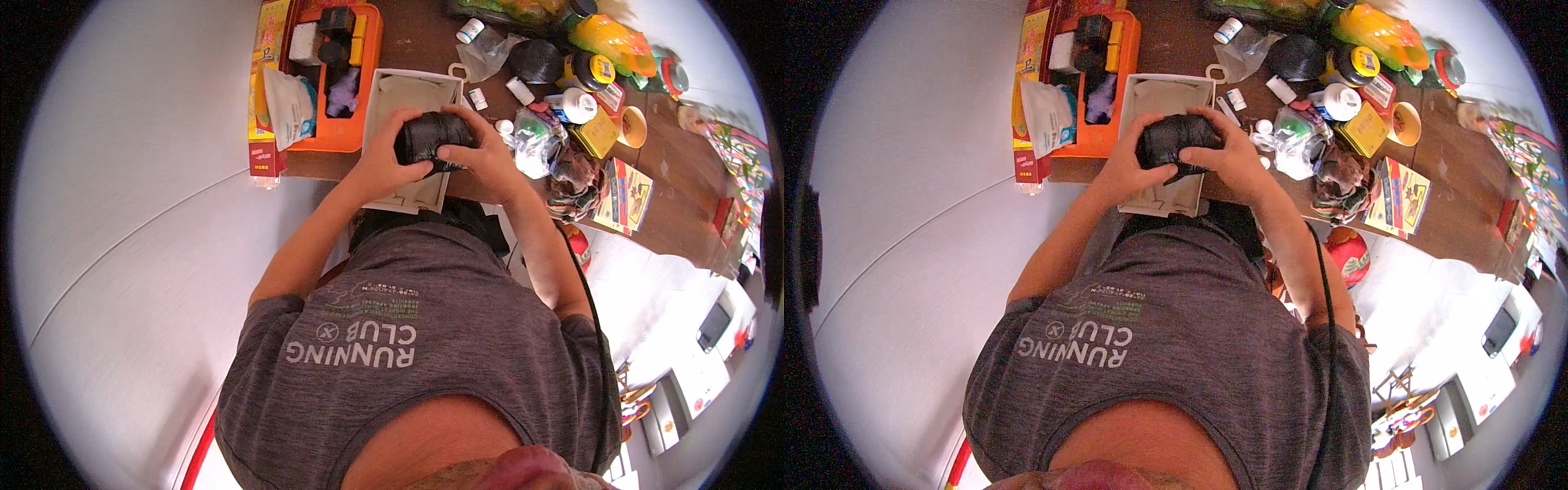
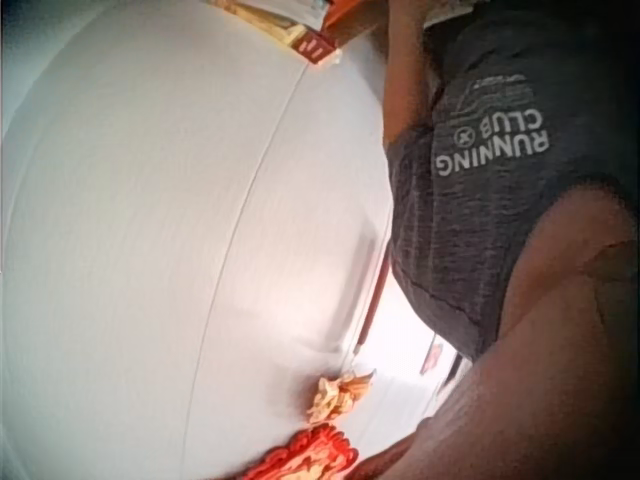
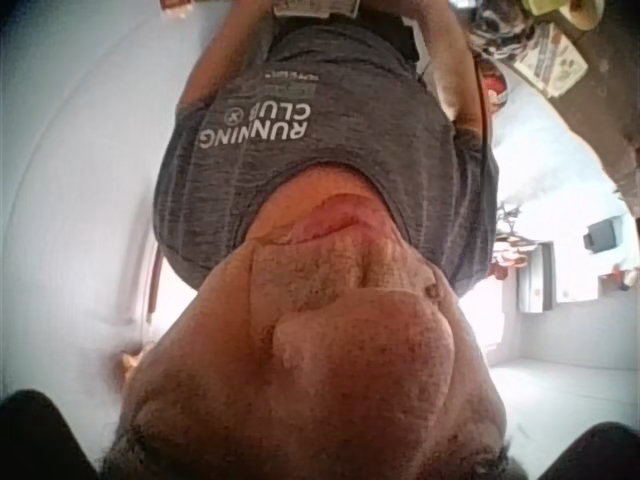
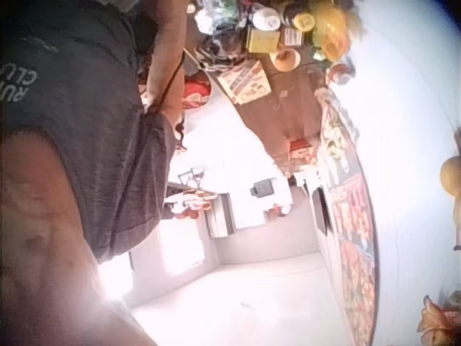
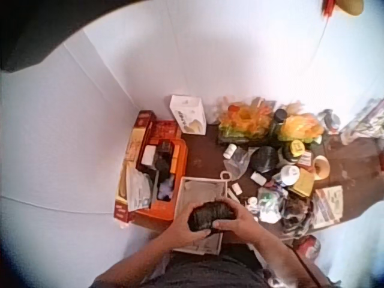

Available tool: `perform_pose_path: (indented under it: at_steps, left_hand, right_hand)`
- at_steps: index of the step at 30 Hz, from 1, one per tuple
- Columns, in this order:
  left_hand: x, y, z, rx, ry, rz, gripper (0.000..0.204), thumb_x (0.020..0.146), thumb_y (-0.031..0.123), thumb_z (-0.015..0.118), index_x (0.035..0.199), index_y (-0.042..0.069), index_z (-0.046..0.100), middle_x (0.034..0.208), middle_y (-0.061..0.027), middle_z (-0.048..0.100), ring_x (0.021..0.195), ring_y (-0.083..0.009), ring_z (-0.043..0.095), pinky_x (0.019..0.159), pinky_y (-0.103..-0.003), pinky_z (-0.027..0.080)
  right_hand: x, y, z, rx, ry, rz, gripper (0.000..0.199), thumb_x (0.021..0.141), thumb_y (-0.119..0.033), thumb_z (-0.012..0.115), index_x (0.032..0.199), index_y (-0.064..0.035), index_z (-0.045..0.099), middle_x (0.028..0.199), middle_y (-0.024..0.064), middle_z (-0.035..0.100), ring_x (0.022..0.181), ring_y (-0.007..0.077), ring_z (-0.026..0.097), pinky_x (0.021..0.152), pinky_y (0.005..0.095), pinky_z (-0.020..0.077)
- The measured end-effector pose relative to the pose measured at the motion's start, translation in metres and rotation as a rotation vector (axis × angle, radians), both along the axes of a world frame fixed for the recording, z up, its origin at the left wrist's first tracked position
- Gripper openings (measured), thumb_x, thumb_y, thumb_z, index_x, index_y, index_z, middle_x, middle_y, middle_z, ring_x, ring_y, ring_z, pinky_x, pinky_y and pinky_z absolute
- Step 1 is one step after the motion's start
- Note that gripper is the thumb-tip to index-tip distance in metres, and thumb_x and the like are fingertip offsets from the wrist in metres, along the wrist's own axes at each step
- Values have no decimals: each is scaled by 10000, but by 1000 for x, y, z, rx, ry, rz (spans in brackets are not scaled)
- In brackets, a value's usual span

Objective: The person places various items into a white box, including seed packets, a white cloth, a bundle of wooden sticks, a roll of tape, a small bag of components, and several small medicine bottles and blister packs.

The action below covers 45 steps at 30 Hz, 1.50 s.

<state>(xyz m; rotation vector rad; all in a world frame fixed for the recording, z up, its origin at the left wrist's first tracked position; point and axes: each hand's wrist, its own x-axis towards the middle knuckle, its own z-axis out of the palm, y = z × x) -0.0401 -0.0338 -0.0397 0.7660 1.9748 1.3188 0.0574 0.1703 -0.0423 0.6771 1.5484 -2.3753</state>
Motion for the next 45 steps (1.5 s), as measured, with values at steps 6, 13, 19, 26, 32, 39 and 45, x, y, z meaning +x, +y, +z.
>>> perform_pose_path:
  at_steps: [6, 13, 19, 26, 32, 39, 45]
  left_hand:
    - [-3, -4, 0, 2, -473, 298, 865, 756, 262, 884, 1430, 19, 399, 1293, -138, 544, 1185, -242, 572, 1018, -350, 475]
    - [-33, 11, -11, -188, 209, 46, 742, 740, 222, 855, 1341, 4, 475, 1263, -195, 568, 1186, -333, 579, 1008, -416, 477]
    - [-46, 65, -53, -308, 693, -213, 624, 727, 139, 786, 1298, 67, 545, 1298, -190, 554, 1238, -417, 517, 1029, -489, 464]
    - [-40, 94, -71, -342, 900, -303, 508, 757, 118, 745, 1238, 70, 588, 1219, -119, 584, 1180, -348, 551, 945, -494, 498]
    - [-36, 113, -67, -492, 922, -352, 423, 749, 42, 697, 1160, 68, 601, 1194, -96, 608, 1155, -321, 559, 902, -499, 492]
    - [-35, 107, -72, -455, 954, -355, 619, 754, 76, 739, 1335, 106, 527, 1277, -119, 542, 1234, -343, 507, 956, -531, 456]
    - [-36, 88, -70, -331, 970, -268, 799, 730, 218, 839, 1427, 152, 454, 1309, -142, 473, 1325, -397, 409, 1053, -563, 396]
  right_hand:
    - [-2, -21, -13, 224, 333, -17, 673, 737, 38, 781, 1353, -78, 535, 1526, 97, 430, 1357, 248, 484, 1081, 360, 432]
    - [-2, -12, -19, 873, 434, 9, 518, 799, -11, 760, 1286, -60, 592, 1459, 153, 513, 1303, 321, 541, 1012, 386, 507]
    - [13, 8, -26, 781, 346, -180, 389, 860, 11, 716, 1237, -32, 631, 1383, 165, 571, 1156, 266, 643, 880, 334, 579]
    - [20, 48, -25, 1014, 288, -238, 343, 868, -32, 722, 1200, -27, 637, 1304, 187, 607, 1116, 323, 648, 890, 361, 560]
    - [-29, 103, -24, 1675, 204, -152, 537, 793, -151, 786, 1282, -74, 580, 1333, 187, 584, 1250, 415, 534, 997, 499, 470]
    - [-85, 142, -35, 2138, -94, 251, 785, 667, -281, 876, 1355, -149, 522, 1227, 167, 599, 1151, 337, 597, 846, 454, 509]
    - [-92, 161, -53, 2167, -110, 385, 793, 676, -255, 863, 1385, -157, 523, 1148, 149, 637, 1002, 313, 658, 766, 428, 535]
